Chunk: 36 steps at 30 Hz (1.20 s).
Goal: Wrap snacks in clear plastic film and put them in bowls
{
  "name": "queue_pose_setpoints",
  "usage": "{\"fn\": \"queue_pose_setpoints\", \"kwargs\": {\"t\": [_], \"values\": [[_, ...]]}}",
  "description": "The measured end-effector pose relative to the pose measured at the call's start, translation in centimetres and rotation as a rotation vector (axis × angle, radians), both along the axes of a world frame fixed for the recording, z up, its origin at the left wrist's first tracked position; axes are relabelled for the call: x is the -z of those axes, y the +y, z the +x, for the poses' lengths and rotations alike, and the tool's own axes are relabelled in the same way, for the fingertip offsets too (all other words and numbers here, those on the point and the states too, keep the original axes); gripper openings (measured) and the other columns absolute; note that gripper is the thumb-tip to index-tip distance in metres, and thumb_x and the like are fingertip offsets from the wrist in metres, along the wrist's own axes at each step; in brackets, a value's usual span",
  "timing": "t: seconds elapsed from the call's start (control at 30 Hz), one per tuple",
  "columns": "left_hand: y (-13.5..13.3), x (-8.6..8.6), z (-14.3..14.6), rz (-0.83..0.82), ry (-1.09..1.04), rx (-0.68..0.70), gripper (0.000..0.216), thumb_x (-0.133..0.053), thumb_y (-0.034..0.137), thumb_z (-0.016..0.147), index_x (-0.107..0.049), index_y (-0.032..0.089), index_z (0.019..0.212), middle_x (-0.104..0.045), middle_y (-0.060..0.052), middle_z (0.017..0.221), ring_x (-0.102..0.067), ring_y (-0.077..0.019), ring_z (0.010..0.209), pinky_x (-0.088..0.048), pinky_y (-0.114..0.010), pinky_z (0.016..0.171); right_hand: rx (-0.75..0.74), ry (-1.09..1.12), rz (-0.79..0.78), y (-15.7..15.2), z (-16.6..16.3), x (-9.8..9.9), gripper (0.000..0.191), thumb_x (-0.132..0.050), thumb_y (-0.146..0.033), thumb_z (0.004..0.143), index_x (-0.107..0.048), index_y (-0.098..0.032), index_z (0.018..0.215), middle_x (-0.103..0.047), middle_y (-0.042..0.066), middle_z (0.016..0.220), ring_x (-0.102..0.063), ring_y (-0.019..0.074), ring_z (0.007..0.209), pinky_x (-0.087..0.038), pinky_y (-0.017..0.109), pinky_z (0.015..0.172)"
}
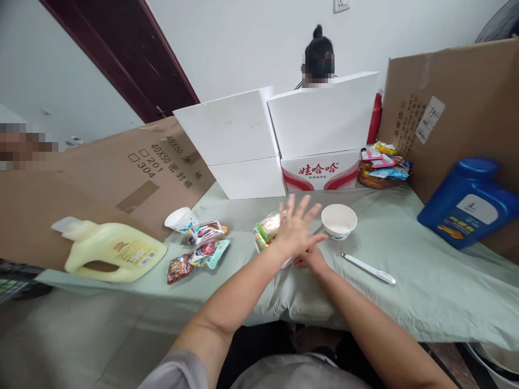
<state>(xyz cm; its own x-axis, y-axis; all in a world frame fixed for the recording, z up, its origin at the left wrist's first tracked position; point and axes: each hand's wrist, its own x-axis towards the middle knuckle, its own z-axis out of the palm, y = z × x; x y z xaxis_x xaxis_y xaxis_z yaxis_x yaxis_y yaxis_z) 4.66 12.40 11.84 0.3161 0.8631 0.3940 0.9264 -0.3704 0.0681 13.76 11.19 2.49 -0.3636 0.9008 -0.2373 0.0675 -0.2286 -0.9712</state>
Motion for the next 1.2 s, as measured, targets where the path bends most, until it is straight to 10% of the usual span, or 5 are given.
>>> {"fn": "queue_pose_setpoints", "kwargs": {"t": [0.13, 0.47, 0.6, 0.8, 1.2], "values": [[-2.3, 1.3, -7.1, -0.275, -0.155, -0.442, 0.096, -0.062, 0.076, 0.066, -0.031, 0.035, 0.146, -0.026, -0.015, 0.155, -0.024, -0.0482, 0.137, -0.023, -0.064, 0.106, 0.026, -0.023, -0.023, -0.1, -1.3, 0.0, 0.06, -0.058, -0.047, 0.088, -0.036, -0.02, 0.137, -0.063, 0.002, 0.082, -0.061, 0.0159, 0.063, -0.053, 0.032, 0.06], [-2.9, 2.8, -20.0, 0.145, -0.494, -0.591, 0.076, -0.043, 0.05, 0.09, -0.016, 0.013, 0.15, -0.028, -0.019, 0.154, -0.019, -0.0325, 0.145, -0.02, -0.053, 0.115, -0.072, -0.752, 0.858, 2.2, -13.1, -11.3, 0.081, -0.058, -0.044, 0.081, -0.022, -0.02, 0.149, -0.052, 0.015, 0.123, -0.061, 0.0287, 0.1, -0.049, 0.04, 0.085], [-5.9, 3.6, -24.4, 0.111, -0.171, -0.82, 0.079, -0.058, 0.046, 0.08, -0.031, 0.013, 0.146, -0.02, -0.017, 0.158, -0.003, -0.0392, 0.146, -0.01, -0.062, 0.114, -0.421, -1.005, 1.255, 1.3, -16.8, -9.4, 0.067, -0.044, -0.028, 0.092, -0.014, -0.02, 0.152, -0.048, 0.019, 0.124, -0.058, 0.0296, 0.101, -0.049, 0.039, 0.078], [-8.4, 6.3, -25.3, -0.066, -0.03, -0.733, 0.091, -0.061, 0.033, 0.075, -0.015, 0.011, 0.151, -0.029, -0.016, 0.155, -0.004, -0.0344, 0.147, -0.008, -0.061, 0.116, -0.626, -0.99, 1.402, 0.3, -17.0, -5.6, 0.055, -0.039, -0.019, 0.093, -0.028, -0.026, 0.146, -0.056, 0.013, 0.113, -0.056, 0.0254, 0.093, -0.047, 0.036, 0.075], [-4.0, 2.6, -22.6, -0.154, 0.153, -0.579, 0.082, -0.066, 0.051, 0.071, -0.038, 0.024, 0.143, -0.008, -0.009, 0.161, 0.0, -0.0448, 0.145, -0.006, -0.063, 0.115, -0.068, -0.882, 1.184, 2.5, -14.5, -5.4, 0.064, -0.069, -0.05, 0.076, -0.047, -0.015, 0.124, -0.048, 0.017, 0.123, -0.045, 0.0304, 0.107, -0.041, 0.041, 0.09]]}}
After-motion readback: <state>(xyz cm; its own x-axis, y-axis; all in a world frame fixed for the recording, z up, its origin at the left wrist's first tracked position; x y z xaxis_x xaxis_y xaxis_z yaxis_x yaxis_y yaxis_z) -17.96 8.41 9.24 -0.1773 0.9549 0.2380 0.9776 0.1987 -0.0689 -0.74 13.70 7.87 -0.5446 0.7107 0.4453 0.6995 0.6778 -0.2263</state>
